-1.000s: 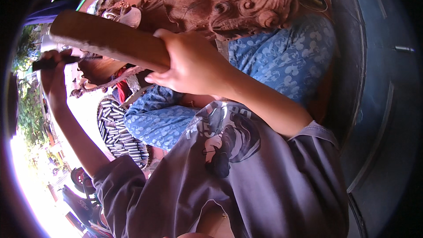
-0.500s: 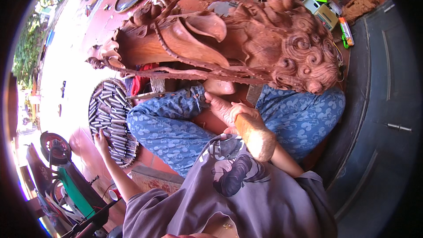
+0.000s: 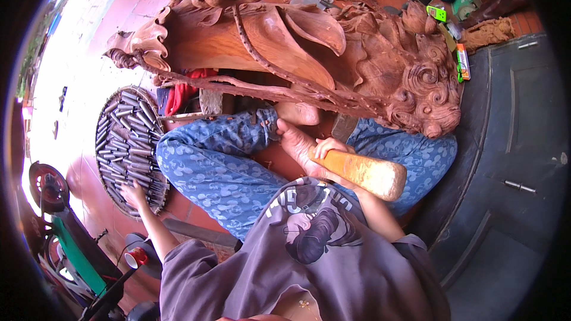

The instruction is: The person carves a large piece of wood using a chisel and mallet. They repeatedly strike the chisel to shape the wood, occasionally adjusting their grip and position.

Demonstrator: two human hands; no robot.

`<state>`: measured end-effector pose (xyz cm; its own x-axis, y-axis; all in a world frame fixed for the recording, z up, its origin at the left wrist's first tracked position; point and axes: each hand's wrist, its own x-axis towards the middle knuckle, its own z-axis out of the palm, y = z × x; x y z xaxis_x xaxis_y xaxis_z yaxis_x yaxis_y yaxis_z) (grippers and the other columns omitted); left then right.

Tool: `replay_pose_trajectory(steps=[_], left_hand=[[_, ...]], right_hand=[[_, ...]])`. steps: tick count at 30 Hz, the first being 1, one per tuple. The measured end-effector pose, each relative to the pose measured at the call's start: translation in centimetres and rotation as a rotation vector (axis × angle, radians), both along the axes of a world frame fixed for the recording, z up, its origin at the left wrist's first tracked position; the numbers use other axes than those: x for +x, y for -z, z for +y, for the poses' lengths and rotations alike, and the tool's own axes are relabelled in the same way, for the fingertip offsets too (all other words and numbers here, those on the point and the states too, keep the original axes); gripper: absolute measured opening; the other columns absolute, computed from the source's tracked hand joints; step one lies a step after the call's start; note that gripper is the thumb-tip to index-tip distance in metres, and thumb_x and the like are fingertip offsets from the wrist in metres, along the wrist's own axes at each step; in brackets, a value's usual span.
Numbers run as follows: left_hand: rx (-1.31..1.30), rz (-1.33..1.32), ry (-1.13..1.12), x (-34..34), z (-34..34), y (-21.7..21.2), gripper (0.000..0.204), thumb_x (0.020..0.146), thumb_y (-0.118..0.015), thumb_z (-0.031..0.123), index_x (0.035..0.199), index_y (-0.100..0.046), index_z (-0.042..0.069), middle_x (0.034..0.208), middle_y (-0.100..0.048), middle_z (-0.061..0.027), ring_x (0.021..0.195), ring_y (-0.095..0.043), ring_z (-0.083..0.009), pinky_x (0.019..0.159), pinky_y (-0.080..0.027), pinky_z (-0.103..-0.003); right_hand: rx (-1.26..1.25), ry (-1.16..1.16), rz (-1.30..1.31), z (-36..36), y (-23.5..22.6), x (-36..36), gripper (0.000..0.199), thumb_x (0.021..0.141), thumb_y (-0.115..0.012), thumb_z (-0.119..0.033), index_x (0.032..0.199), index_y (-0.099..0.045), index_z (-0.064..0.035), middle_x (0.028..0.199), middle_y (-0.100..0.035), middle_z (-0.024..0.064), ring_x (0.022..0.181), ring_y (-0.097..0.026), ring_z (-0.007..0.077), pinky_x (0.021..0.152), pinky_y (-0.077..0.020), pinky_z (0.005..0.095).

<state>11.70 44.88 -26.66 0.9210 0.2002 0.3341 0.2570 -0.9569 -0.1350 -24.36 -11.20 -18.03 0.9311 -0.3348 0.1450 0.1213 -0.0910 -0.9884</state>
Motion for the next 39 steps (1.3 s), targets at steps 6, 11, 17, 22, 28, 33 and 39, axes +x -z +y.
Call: replay_pose_trajectory(steps=[6,11,17,22,28,33,39], left_hand=[[-1.013,0.066,0.624,-4.1,-21.3,-12.0,0.017,0.094,-0.062,0.012,0.101,-0.068,-0.002,0.089,-0.069,-0.0112,0.075,-0.065,-0.0183,0.071,-0.051,-0.03],[-0.891,0.496,1.021,-10.4,-34.5,-14.3,0.02,0.091,-0.064,0.017,0.101,-0.069,-0.001,0.078,-0.068,-0.0145,0.067,-0.065,-0.0221,0.065,-0.05,-0.033],[-0.506,0.488,1.079,-11.4,-47.5,-4.5,0.019,0.086,-0.059,0.016,0.096,-0.071,0.005,0.107,-0.068,-0.019,0.098,-0.066,-0.034,0.085,-0.053,-0.043],[0.081,0.735,1.213,-8.7,-54.0,5.7,0.043,0.093,-0.053,0.035,0.131,-0.059,0.015,0.144,-0.05,-0.0056,0.13,-0.047,-0.0233,0.106,-0.036,-0.039],[-0.228,0.324,1.265,-10.7,-51.0,3.5,0.043,0.087,-0.055,0.025,0.125,-0.064,0.008,0.133,-0.055,-0.0196,0.123,-0.051,-0.0383,0.107,-0.036,-0.051],[-0.389,0.819,1.177,-15.3,-42.7,-8.3,0.026,0.087,-0.06,0.02,0.103,-0.062,0.0,0.098,-0.065,-0.0219,0.088,-0.064,-0.0394,0.075,-0.052,-0.047],[-0.872,0.997,1.466,-15.7,-39.0,-21.8,0.023,0.088,-0.064,0.014,0.105,-0.056,0.0,0.086,-0.062,-0.0184,0.076,-0.064,-0.039,0.065,-0.05,-0.046]], right_hand=[[-0.092,-0.03,0.069,-0.5,-0.2,-0.5,0.04,0.069,-0.087,-0.014,0.09,-0.054,-0.008,0.089,-0.06,0.0054,0.093,-0.062,0.0207,0.109,-0.0384,0.0449],[-0.076,-0.044,0.093,-0.1,-0.4,-0.5,0.039,0.069,-0.086,-0.009,0.091,-0.053,-0.0082,0.091,-0.06,0.0059,0.096,-0.06,0.0202,0.108,-0.0385,0.0451],[-0.112,-0.06,0.092,-0.2,0.1,-0.9,0.039,0.068,-0.083,-0.002,0.093,-0.054,-0.008,0.093,-0.06,0.0066,0.096,-0.059,0.0199,0.106,-0.0405,0.0431],[-0.067,-0.094,0.124,-0.5,-0.1,-0.8,0.046,0.067,-0.086,-0.006,0.098,-0.052,-0.0081,0.096,-0.061,0.0065,0.099,-0.059,0.0194,0.107,-0.0397,0.0422],[-0.158,-0.035,0.169,-0.9,0.0,-0.8,0.053,0.064,-0.092,-0.023,0.103,-0.058,-0.0093,0.101,-0.063,0.0047,0.097,-0.063,0.0185,0.087,-0.0495,0.0326],[-0.223,-0.132,0.255,-1.5,-0.2,-0.8,0.053,0.066,-0.091,-0.027,0.103,-0.058,-0.0085,0.105,-0.064,0.0093,0.101,-0.065,0.0231,0.089,-0.0503,0.0347],[-0.109,-0.044,0.044,-0.5,1.8,-0.9,0.048,0.067,-0.09,-0.027,0.099,-0.059,-0.0091,0.103,-0.066,0.0095,0.1,-0.065,0.0261,0.09,-0.0501,0.0356]])
